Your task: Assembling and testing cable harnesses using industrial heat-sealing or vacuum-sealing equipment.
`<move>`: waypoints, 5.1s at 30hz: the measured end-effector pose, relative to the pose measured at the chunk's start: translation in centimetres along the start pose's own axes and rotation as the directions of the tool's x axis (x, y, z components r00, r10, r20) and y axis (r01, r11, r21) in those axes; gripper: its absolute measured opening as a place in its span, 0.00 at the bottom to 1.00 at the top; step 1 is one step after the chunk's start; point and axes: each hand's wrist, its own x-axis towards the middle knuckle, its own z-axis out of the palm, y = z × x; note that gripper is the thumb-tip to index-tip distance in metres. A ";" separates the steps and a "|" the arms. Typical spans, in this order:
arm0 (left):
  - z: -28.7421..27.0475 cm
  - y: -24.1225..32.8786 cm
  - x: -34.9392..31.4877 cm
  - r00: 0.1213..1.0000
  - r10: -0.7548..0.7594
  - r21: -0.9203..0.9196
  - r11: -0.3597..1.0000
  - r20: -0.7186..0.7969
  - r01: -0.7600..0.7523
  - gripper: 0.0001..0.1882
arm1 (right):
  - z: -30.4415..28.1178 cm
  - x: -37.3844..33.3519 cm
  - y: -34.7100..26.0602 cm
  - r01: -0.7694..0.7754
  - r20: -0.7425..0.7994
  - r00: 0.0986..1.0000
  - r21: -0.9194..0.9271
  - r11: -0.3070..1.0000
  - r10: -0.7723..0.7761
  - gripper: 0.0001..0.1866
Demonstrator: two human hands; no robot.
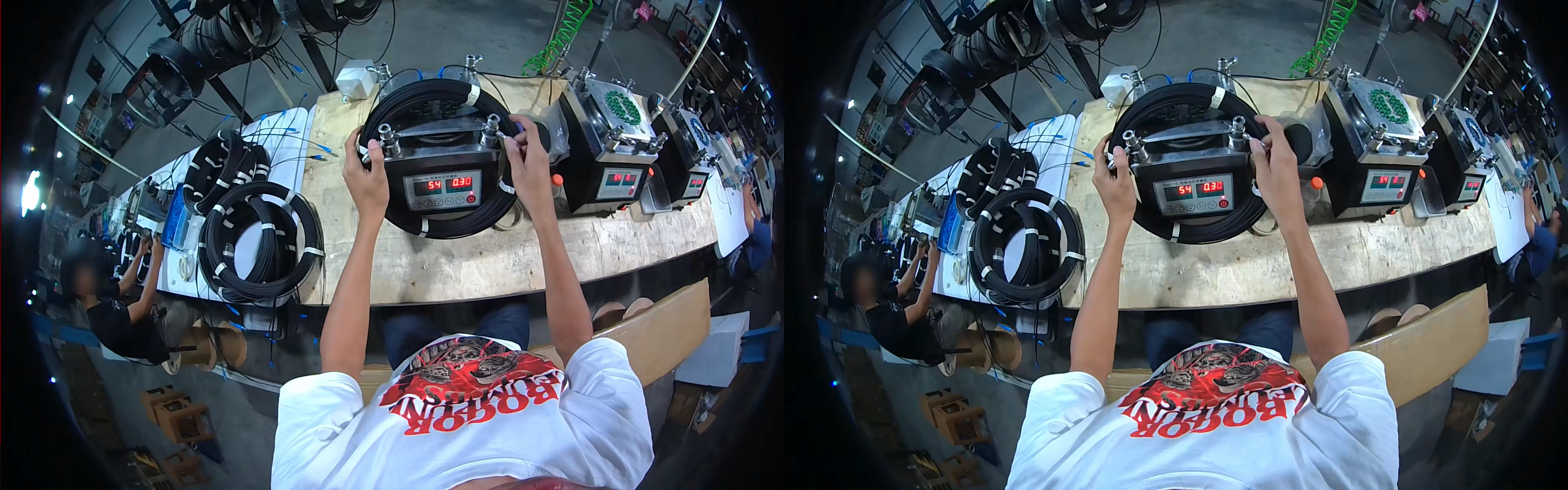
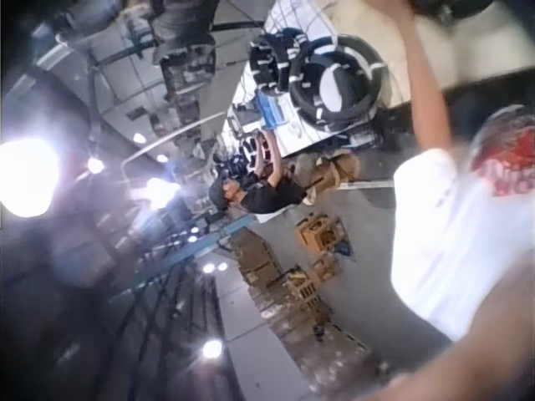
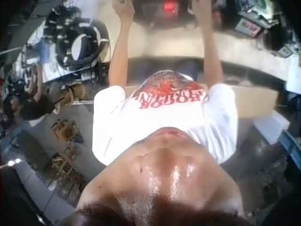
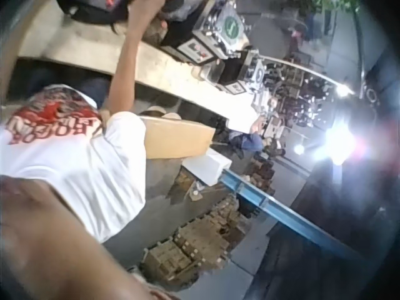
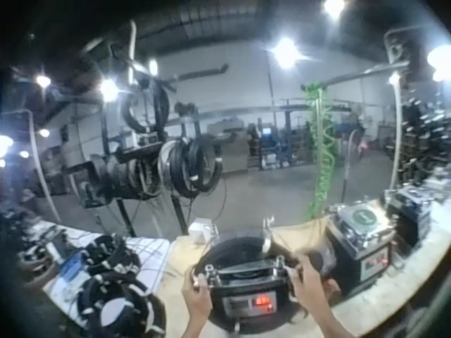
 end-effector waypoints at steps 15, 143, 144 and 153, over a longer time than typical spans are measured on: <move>-0.2 1.0 -0.2 0.992 -0.125 -0.017 0.992 0.030 0.125 0.24 | 0.2 -1.6 1.0 -0.185 -0.049 0.977 0.281 0.942 0.206 0.29; 8.7 -10.3 15.7 0.911 -0.253 -0.129 0.943 0.326 0.308 0.20 | 8.1 18.6 15.4 -0.359 0.292 0.926 0.474 0.804 0.240 0.16; 7.4 -10.9 16.3 0.915 -0.248 -0.128 0.945 0.317 0.300 0.20 | 8.8 18.2 14.1 -0.355 0.306 0.925 0.490 0.796 0.225 0.19; 4.8 1.4 13.1 0.837 -0.345 0.163 0.938 0.425 0.305 0.41 | 3.5 14.3 1.1 -0.348 0.339 0.890 0.078 0.934 0.304 0.41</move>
